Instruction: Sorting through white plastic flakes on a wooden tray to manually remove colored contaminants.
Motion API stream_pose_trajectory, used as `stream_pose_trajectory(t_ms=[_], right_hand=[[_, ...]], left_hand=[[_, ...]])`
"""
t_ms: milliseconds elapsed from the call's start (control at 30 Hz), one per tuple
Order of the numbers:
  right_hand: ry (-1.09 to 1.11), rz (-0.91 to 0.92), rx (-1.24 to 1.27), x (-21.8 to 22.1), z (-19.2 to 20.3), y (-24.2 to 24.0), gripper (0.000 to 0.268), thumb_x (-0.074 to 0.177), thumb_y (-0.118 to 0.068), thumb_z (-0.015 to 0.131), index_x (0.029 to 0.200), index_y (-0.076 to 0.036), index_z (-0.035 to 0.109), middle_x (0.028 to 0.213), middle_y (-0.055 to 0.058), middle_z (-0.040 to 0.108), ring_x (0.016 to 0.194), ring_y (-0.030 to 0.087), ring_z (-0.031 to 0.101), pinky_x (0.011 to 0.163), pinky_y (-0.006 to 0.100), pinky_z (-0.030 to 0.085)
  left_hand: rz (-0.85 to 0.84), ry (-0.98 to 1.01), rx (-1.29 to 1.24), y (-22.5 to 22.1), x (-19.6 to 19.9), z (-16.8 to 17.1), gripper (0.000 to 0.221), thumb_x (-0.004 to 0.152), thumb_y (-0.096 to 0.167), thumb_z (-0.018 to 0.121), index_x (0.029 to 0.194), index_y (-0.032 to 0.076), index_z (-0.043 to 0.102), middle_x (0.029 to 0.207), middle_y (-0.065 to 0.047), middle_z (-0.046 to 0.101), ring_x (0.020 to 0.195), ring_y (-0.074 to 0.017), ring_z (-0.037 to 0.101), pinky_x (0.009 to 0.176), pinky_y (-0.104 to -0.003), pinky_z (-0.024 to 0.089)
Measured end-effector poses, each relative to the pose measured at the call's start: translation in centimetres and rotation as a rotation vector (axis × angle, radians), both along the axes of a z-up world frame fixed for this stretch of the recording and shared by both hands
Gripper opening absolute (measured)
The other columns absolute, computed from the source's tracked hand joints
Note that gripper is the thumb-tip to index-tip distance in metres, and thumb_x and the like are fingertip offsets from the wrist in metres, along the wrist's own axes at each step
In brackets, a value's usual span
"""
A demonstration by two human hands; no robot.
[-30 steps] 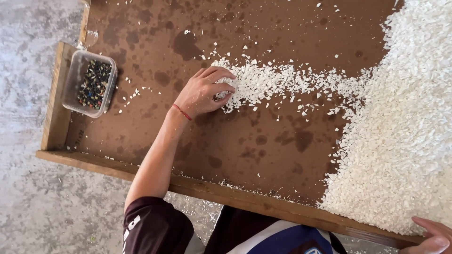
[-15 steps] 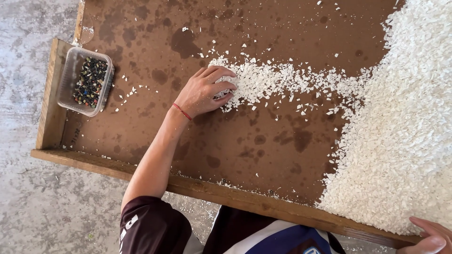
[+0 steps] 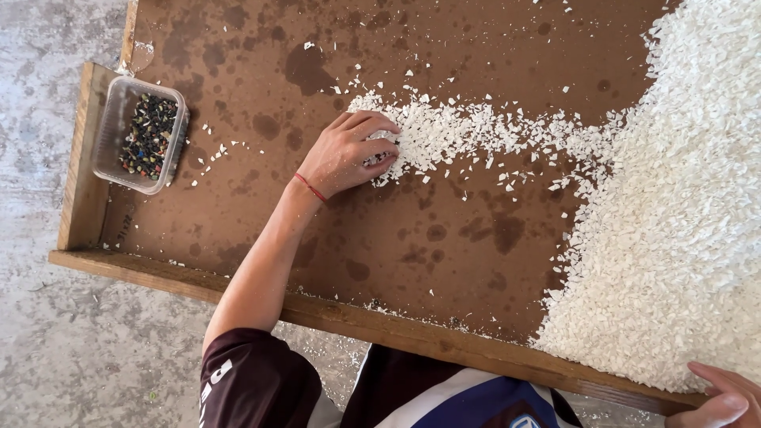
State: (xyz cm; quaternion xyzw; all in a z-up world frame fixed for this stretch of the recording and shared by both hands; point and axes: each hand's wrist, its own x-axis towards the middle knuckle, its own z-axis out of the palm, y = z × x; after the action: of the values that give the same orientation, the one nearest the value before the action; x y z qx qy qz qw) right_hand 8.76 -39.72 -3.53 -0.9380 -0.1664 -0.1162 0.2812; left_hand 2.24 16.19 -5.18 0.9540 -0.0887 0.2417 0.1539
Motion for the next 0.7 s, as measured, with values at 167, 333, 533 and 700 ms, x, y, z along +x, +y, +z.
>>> stream_pose_trajectory(t_ms=[167, 333, 533, 700], right_hand=[[0.001, -0.005, 0.002, 0.1, -0.2, -0.2, 0.076, 0.146, -0.035, 0.021, 0.125, 0.016, 0.075, 0.124, 0.027, 0.068, 0.116, 0.037, 0.062, 0.101, 0.041, 0.047], [0.024, 0.015, -0.073, 0.5, -0.4, -0.9, 0.077, 0.146, -0.034, 0.021, 0.127, 0.016, 0.077, 0.124, 0.028, 0.068, 0.114, 0.038, 0.062, 0.098, 0.042, 0.048], [0.235, 0.129, -0.158, 1.8, 1.4, -2.8, 0.036, 0.126, -0.012, 0.051, 0.128, 0.017, 0.072, 0.132, 0.030, 0.067, 0.124, 0.040, 0.059, 0.102, 0.044, 0.049], [0.141, 0.091, -0.109, 0.7, 1.8, -0.6, 0.057, 0.142, -0.020, 0.033, 0.130, 0.019, 0.073, 0.131, 0.030, 0.066, 0.115, 0.039, 0.059, 0.099, 0.042, 0.049]], left_hand=[[-0.011, 0.005, -0.010, 0.0, -0.1, 0.3, 0.008, 0.097, 0.011, 0.074, 0.092, 0.017, 0.071, 0.117, 0.001, 0.066, 0.109, -0.0240, 0.064, 0.091, -0.038, 0.054], [-0.034, 0.008, -0.005, -0.2, 0.0, 0.0, 0.006, 0.097, 0.013, 0.075, 0.095, 0.017, 0.071, 0.116, 0.000, 0.065, 0.111, -0.0230, 0.062, 0.087, -0.036, 0.053], [-0.023, 0.016, -0.020, -0.4, 0.2, -0.5, 0.008, 0.097, 0.012, 0.075, 0.096, 0.017, 0.069, 0.118, 0.001, 0.066, 0.112, -0.0224, 0.063, 0.091, -0.036, 0.052], [0.009, 0.007, -0.013, -1.3, 0.5, -0.1, 0.011, 0.094, 0.008, 0.073, 0.091, 0.016, 0.066, 0.118, -0.001, 0.066, 0.111, -0.0232, 0.063, 0.090, -0.036, 0.051]])
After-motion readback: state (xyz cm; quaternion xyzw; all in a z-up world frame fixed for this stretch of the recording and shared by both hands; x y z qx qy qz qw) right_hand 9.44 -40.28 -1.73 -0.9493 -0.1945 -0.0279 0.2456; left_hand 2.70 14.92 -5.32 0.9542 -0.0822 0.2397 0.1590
